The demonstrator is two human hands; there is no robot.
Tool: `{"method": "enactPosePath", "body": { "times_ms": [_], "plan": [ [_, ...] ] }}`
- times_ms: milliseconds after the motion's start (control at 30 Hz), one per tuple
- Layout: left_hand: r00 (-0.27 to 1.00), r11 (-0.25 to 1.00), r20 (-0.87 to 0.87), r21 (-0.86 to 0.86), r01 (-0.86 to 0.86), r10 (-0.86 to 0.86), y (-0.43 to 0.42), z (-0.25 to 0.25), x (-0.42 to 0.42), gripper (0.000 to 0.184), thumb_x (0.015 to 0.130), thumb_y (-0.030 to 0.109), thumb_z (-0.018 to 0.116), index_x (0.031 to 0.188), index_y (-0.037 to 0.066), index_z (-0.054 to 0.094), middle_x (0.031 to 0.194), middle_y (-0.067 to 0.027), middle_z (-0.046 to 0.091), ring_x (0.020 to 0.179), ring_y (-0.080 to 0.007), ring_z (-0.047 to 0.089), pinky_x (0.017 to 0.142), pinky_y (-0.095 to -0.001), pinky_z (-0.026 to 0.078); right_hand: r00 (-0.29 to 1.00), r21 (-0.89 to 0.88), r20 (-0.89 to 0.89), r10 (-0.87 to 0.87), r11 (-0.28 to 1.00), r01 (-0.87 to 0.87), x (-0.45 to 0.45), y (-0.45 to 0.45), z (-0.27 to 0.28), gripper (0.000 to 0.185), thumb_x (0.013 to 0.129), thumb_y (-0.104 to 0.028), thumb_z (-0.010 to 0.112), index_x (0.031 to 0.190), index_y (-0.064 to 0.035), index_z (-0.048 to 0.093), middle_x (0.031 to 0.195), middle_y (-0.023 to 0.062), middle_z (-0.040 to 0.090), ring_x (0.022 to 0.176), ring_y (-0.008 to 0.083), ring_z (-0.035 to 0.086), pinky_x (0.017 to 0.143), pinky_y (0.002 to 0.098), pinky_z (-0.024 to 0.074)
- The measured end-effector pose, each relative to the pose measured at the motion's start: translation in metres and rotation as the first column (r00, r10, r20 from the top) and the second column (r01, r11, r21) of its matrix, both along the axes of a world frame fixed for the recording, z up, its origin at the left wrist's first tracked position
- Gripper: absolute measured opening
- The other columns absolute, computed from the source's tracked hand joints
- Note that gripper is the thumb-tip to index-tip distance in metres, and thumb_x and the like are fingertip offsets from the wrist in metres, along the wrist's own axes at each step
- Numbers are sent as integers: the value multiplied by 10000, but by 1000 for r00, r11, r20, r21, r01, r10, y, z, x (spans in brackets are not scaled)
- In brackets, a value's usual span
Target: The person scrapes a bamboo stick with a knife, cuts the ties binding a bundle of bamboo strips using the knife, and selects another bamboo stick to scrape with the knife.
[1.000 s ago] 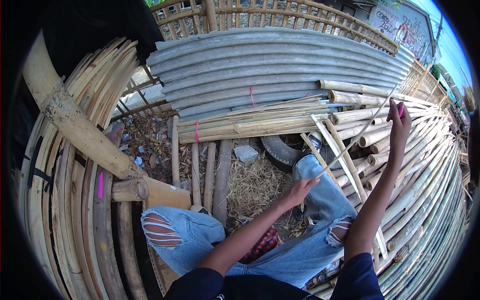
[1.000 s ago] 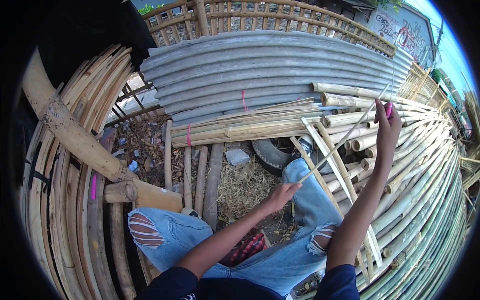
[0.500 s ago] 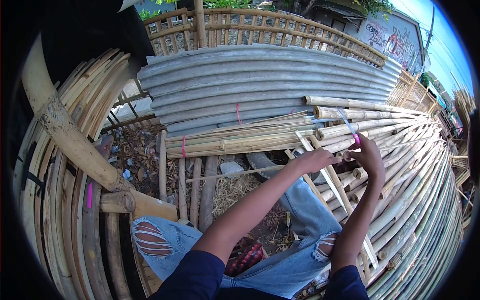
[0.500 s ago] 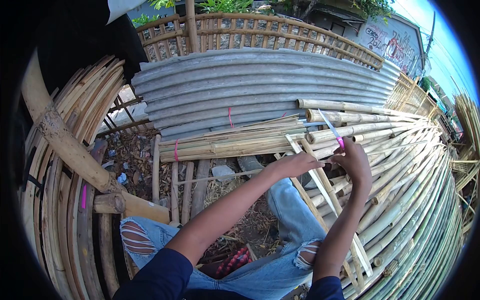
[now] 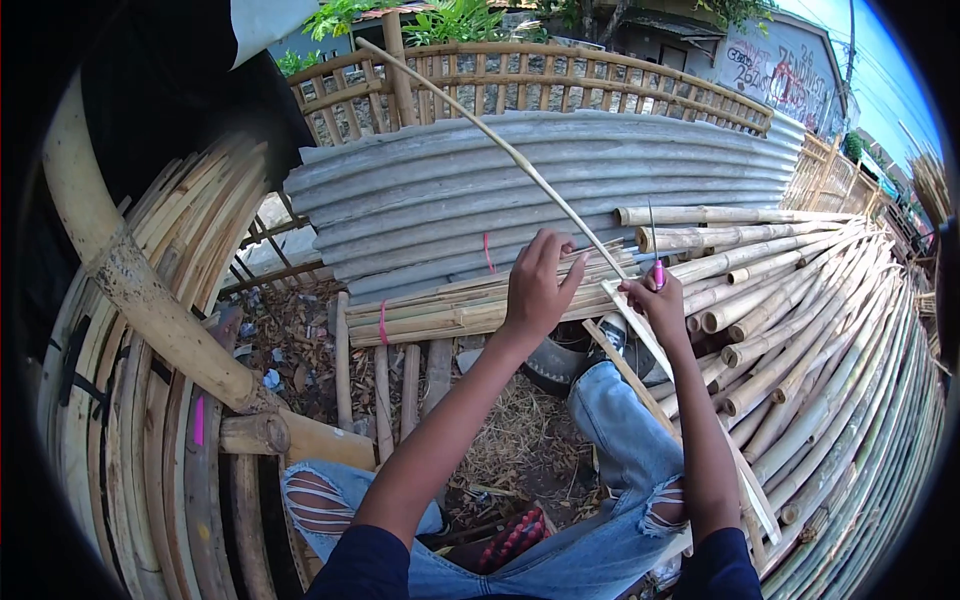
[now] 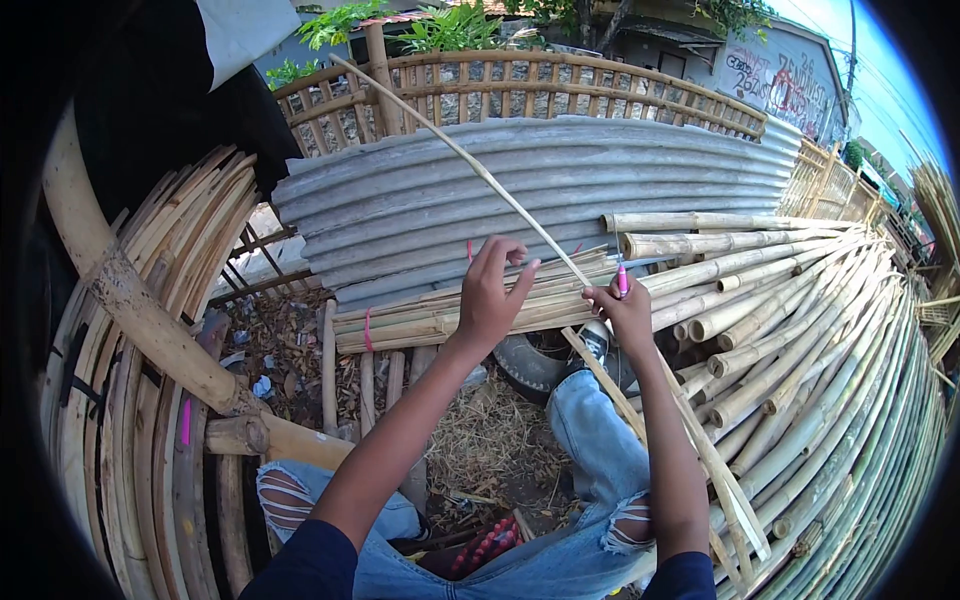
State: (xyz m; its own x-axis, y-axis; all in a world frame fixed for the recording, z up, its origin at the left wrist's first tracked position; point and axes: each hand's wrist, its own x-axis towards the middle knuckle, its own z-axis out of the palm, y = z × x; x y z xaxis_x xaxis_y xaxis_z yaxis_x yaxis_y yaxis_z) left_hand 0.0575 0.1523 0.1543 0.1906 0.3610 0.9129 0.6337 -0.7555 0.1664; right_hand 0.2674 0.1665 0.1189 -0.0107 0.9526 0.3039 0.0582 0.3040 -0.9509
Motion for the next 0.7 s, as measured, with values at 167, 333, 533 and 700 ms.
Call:
{"method": "enactPosePath", "body": {
  "times_ms": [167,333,533,700],
  "plan": [
    [791,726,609,-517,454,-61,33,-20,3,368,861,261,588,1108,13,473,986,-103,567,879,-167,577,751,-324,464,982,119,-188,-34,991,57,-55,10,7,353,772,-62,672,659,-104,340,701,130,638,514,96,540,435,212,387],
    [468,509,839,-285,812,-276,67,20,2,320,912,280,505,1112,32,482,911,-81,582,817,-169,591,729,-301,479,980,262,-128,-153,948,182,-90,13,30,302,767,-80,688,641,-62,414,639,79,601,526,89,537,449,226,392],
    [318,562,929,-163,811,-189,75,76,-28,248,921,271,495,1055,63,517,704,-8,478,624,-96,506,516,-228,460,955,314,80,-287,916,249,-99,19,46,260,839,-231,625,794,22,585,724,82,650,653,105,597,575,245,462],
    [306,543,919,-130,829,-248,83,74,-67,286,938,344,447,1025,81,520,647,24,416,546,-53,422,432,-202,359,980,152,-180,-88,982,116,-105,23,34,334,886,-312,541,854,14,609,800,103,670,711,140,624,612,259,477]
  ]
}}
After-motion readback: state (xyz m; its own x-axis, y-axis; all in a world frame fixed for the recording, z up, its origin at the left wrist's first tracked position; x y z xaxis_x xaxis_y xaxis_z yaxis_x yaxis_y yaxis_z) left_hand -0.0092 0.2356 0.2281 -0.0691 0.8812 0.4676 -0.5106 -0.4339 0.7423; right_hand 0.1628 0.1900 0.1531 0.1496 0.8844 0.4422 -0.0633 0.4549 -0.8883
